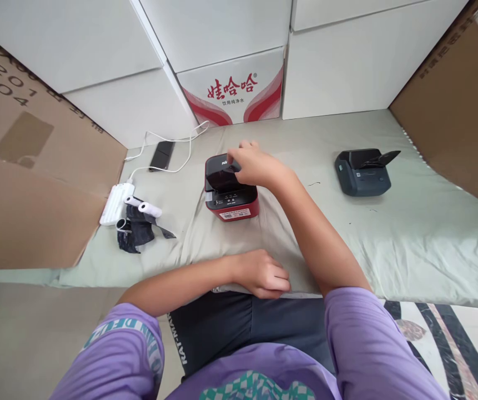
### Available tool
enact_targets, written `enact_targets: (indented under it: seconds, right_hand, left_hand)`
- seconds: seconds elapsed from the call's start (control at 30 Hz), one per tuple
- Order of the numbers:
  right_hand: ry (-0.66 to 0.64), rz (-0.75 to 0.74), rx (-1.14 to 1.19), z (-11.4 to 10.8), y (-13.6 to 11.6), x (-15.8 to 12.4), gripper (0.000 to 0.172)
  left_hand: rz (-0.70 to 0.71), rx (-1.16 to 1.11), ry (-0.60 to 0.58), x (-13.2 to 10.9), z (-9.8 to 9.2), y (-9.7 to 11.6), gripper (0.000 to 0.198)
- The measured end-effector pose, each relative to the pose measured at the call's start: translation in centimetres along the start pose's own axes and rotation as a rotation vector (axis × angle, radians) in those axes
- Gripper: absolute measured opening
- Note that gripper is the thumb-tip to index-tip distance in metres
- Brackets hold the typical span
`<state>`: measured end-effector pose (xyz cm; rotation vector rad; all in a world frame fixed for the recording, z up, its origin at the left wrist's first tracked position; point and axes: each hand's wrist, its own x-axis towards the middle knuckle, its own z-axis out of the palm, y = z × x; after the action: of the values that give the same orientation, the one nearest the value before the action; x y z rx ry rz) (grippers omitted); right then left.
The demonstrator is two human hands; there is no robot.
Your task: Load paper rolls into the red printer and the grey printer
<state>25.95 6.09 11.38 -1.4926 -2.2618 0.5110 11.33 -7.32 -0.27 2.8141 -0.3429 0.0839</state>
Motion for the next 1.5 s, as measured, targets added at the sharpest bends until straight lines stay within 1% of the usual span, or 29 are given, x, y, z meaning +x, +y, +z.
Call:
enact_targets:
  seconds: [0.07,0.1,0.13,0.2,0.3,0.37,0.43,0.57,0.63,0.67,0.7,0.73,0.77,0.8,0.83,0.87,0.9,0.93,0.97,1.0,1.03,1.07,1.1,1.17,1.23,1.27,1.33,1.4,1.5]
  right_hand:
    - [0.081,0.000,0.023,0.4,1.6,0.4,0.058]
    - [0.096,0.012,0.055,0.5,2.3,0.6,0.068]
    - [0.087,0.033,0.097,0.6,3.0,0.9,0.076]
    - [0.008,0.095,0.202,0.6,4.0,1.2,0.085]
    - [-0.134,0.178,0.357,0.7,4.4,1.6,0.088]
    - [-0.162,0.203,0.438,0.8,4.1,1.6,0.085]
    - [-0.152,0.259,0.487,0.6,3.3,1.3,0.086]
    - [-0.195,0.424,0.451,-0.4,1.0,0.3,0.090]
    - [-0.214,0.457,0.390,-1.1,0.0,-0.2,0.085]
    - [-0.212,0.461,0.362,-1.4,-0.3,-0.5,0.080]
    - [-0.208,0.455,0.342,-1.7,-0.4,-0.8,0.075]
    - [-0.206,0.439,0.334,-1.9,-0.4,-1.2,0.070]
    - [-0.205,0.415,0.340,-2.0,-0.3,-1.6,0.067]
    - [-0.206,0.379,0.358,-1.9,0.1,-2.2,0.066]
    - [-0.207,0.327,0.387,-1.7,0.5,-2.8,0.067]
    - [-0.205,0.260,0.425,-1.2,0.9,-3.5,0.072]
    - [-0.197,0.183,0.469,-0.6,1.4,-4.3,0.080]
    - [-0.177,0.099,0.516,0.3,1.7,-5.1,0.092]
    - [-0.147,0.016,0.569,1.4,2.0,-5.8,0.104]
    - [-0.101,-0.055,0.617,2.7,2.1,-6.4,0.116]
    - [-0.031,-0.116,0.653,4.0,2.1,-6.9,0.127]
    - [0.052,-0.159,0.673,5.2,2.1,-7.2,0.134]
    - [0.135,-0.175,0.676,6.3,2.0,-7.5,0.137]
    - [0.240,-0.160,0.657,7.7,1.8,-7.6,0.135]
    - [0.275,-0.129,0.633,7.8,2.1,-7.7,0.130]
    - [0.287,-0.117,0.619,7.2,2.4,-7.7,0.128]
    - [0.341,-0.086,0.572,5.1,3.4,-7.9,0.123]
    - [0.409,-0.051,0.491,1.9,5.0,-8.1,0.119]
    - [0.471,0.005,0.364,-3.7,8.1,-8.3,0.115]
  left_hand:
    - [0.007,0.001,-0.002,0.0,0.0,0.0,0.024]
    - [0.012,0.001,0.000,0.0,0.1,0.0,0.024]
    - [0.018,0.000,0.003,0.0,0.1,0.0,0.024]
    - [0.025,0.001,0.013,0.1,0.3,-0.1,0.025]
    - [0.026,0.002,0.018,0.1,0.4,-0.2,0.027]
    - [0.023,0.002,0.020,0.1,0.3,-0.2,0.027]
    - [0.021,0.006,0.025,0.2,0.2,-0.2,0.027]
    - [0.029,0.054,0.042,0.4,0.0,-0.2,0.026]
    - [0.047,0.119,0.103,0.2,-0.2,-0.1,0.026]
    - [0.056,0.167,0.161,-0.1,-0.4,0.0,0.026]
    - [0.057,0.223,0.245,-0.7,-0.7,0.0,0.026]
    - [0.045,0.282,0.354,-1.4,-1.1,0.0,0.025]
    - [0.012,0.338,0.488,-2.4,-1.5,-0.1,0.023]
    - [-0.059,0.379,0.643,-3.7,-2.0,-0.2,0.021]
    - [-0.182,0.397,0.817,-5.0,-2.5,-0.4,0.019]
    - [-0.349,0.378,1.000,-6.5,-3.0,-0.7,0.019]
    - [-0.557,0.310,1.171,-7.8,-3.4,-1.0,0.022]
    - [-0.760,0.186,1.314,-9.0,-3.8,-1.4,0.030]
    - [-0.924,0.018,1.401,-9.9,-3.9,-1.9,0.040]
    - [-1.028,-0.171,1.431,-10.5,-4.0,-2.3,0.051]
    - [-1.064,-0.353,1.412,-10.8,-4.0,-2.7,0.061]
    - [-1.052,-0.501,1.361,-10.8,-3.9,-3.1,0.067]
    - [-1.020,-0.604,1.305,-10.6,-3.7,-3.3,0.069]
    - [-0.964,-0.696,1.235,-9.7,-3.6,-3.7,0.070]
    - [-0.936,-0.710,1.214,-8.6,-4.0,-4.3,0.068]
    - [-0.923,-0.706,1.207,-7.9,-4.4,-4.8,0.069]
    - [-0.884,-0.689,1.201,-6.1,-5.6,-6.4,0.073]
    - [-0.833,-0.677,1.199,-3.6,-7.0,-8.9,0.079]
    - [-0.744,-0.704,1.196,1.8,-9.0,-13.6,0.086]
